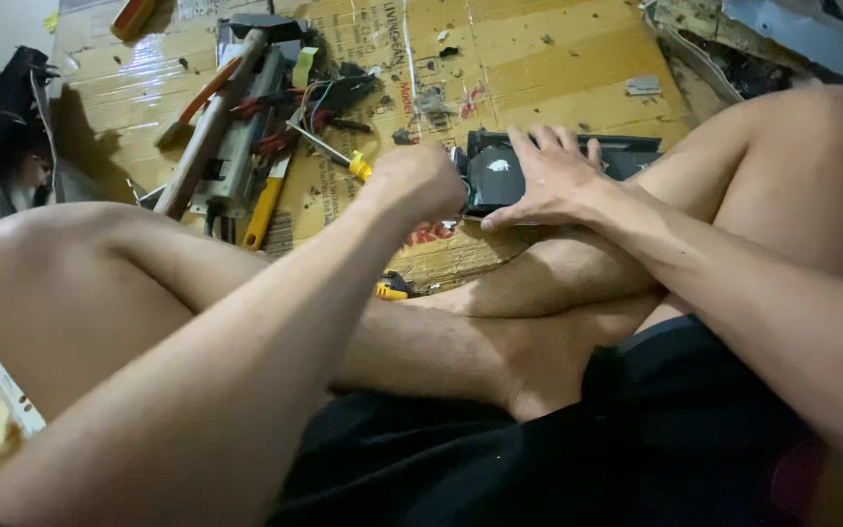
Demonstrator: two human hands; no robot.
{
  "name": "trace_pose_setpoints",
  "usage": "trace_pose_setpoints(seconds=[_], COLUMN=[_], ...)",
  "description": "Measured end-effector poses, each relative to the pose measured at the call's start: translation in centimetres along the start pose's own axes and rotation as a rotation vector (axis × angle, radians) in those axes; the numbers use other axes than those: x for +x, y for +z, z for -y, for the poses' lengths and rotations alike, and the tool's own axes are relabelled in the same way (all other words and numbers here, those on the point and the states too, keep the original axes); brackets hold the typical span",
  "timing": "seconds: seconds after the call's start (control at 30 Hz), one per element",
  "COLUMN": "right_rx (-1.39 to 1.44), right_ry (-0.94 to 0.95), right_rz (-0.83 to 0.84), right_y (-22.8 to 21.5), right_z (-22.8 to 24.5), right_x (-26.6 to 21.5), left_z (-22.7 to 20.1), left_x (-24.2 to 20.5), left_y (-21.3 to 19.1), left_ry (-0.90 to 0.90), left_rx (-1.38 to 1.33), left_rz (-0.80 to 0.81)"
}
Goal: The person sits on the floor and uses a screwdriver to remove screws from a black electronic device. They then use pliers to cut wires and manipulate internal components of the device.
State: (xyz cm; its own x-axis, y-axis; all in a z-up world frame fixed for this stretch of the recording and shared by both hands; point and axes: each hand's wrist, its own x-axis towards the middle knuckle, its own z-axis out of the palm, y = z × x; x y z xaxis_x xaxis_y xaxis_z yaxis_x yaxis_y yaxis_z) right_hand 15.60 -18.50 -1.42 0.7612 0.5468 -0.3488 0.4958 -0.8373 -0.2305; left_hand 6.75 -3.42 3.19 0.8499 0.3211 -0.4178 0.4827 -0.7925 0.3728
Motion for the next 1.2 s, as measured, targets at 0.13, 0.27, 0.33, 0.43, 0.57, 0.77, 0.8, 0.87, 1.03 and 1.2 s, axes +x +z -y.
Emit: trace_pose_setpoints(seconds=[0.13,0.27,0.33,0.43,0.57,0.77,0.8,0.87,1.03,1.2], right_rx=[-0.003,0.014,0.019,0.034,0.041,-0.007,-0.013,-0.035,-0.154,-0.308], right_ry=[0.007,-0.029,-0.035,-0.054,-0.088,-0.074,-0.075,-0.081,-0.132,-0.29], right_rz=[0.019,0.03,0.057,0.081,0.093,0.119,0.119,0.149,0.116,0.012], right_y=[0.2,-0.4,-0.8,-0.8,-1.5,-1.4,-1.4,-1.9,-1.8,-0.7], right_z=[-0.2,0.1,0.4,0.2,0.7,0.5,0.4,0.1,-0.1,-1.1], right_x=[-0.3,0.0,-0.3,-0.4,-0.8,-0.4,-0.3,0.1,0.5,1.7], left_z=[2.1,6.4,6.5,7.3,8.0,9.0,9.1,9.0,7.5,2.9], left_x=[2.3,7.4,4.8,3.4,1.6,1.5,1.5,1.6,2.2,-0.4], left_y=[1.8,3.6,1.4,0.4,0.9,1.3,1.5,1.5,2.5,1.2], left_ry=[0.142,0.177,0.134,0.087,0.012,-0.063,-0.061,-0.119,-0.024,0.108], left_rx=[0.076,-0.083,-0.207,-0.419,-0.743,-0.951,-0.957,-1.026,-0.69,-0.015], left_rz=[0.024,0.079,0.13,0.191,0.192,0.285,0.283,0.335,0.176,-0.048])
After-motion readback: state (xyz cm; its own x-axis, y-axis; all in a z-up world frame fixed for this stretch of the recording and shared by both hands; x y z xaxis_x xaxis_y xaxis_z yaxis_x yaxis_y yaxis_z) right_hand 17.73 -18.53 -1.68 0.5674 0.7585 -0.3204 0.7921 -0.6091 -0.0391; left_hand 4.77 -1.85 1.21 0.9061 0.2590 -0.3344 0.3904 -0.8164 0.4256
